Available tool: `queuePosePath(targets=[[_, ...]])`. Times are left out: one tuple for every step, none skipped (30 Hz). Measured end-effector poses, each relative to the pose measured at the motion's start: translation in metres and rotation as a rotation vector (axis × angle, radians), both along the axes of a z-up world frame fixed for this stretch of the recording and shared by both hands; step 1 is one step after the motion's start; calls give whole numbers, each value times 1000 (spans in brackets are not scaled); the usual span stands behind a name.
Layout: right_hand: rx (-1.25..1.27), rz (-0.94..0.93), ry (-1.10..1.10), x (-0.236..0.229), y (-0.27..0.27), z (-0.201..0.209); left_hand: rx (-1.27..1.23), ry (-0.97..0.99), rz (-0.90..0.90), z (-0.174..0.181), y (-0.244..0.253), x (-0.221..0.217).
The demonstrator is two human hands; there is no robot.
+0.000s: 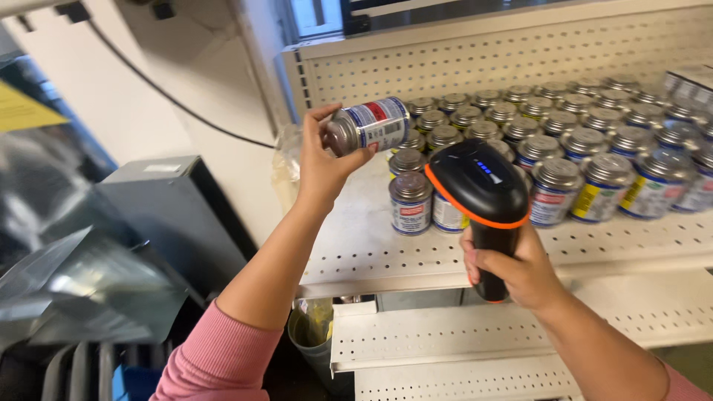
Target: The person repeatedly picks up small metal cans from a shelf, scans each one with a handheld barcode scanner, and places it into a wire shopping cart. This process is repeated for multiple cans throughout the clip.
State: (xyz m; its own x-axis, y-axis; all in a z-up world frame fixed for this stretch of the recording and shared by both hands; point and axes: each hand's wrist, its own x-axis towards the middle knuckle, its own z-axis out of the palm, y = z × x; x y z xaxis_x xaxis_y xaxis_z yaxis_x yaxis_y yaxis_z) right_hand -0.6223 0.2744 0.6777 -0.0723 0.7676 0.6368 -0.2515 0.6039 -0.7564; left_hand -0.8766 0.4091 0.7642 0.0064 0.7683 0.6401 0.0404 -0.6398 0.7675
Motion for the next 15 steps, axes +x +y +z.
queuePosePath(targets=[[-2,-21,4,6,-3,-2,-2,4,-21,0,-2,5],[-1,-56,19,12,-7,-5,-4,-30,-25,0,-3,10],[0,-90,34,18,-10,-8,-6,-65,-28,1,-4,17],[-2,-122,44,26,-16,-10,-9,-55,-60,4,-9,22],[1,-169,37,34,-23,-13,-1,-25,-56,8,-13,28],[-5,-222,33,43,-33,-18,2,9,-57,9,-19,36],[-14,-259,45,54,-42,-19,-7,21,-94,9,-20,44],[-109,-290,20,65,-55,-22,102,96,-103,7,-23,54],[-205,-320,-3,77,-69,-25,214,166,-113,5,-26,66],[-221,-358,13,86,-80,-26,203,175,-156,8,-33,81],[-208,-397,27,96,-93,-27,270,235,-185,12,-42,99],[-198,-436,42,107,-107,-29,338,296,-215,16,-52,117],[-216,-475,60,121,-121,-34,327,304,-260,18,-62,138],[-214,-525,94,136,-135,-41,374,325,-314,21,-73,161],[-212,-576,128,153,-151,-47,423,343,-369,24,-84,186]])
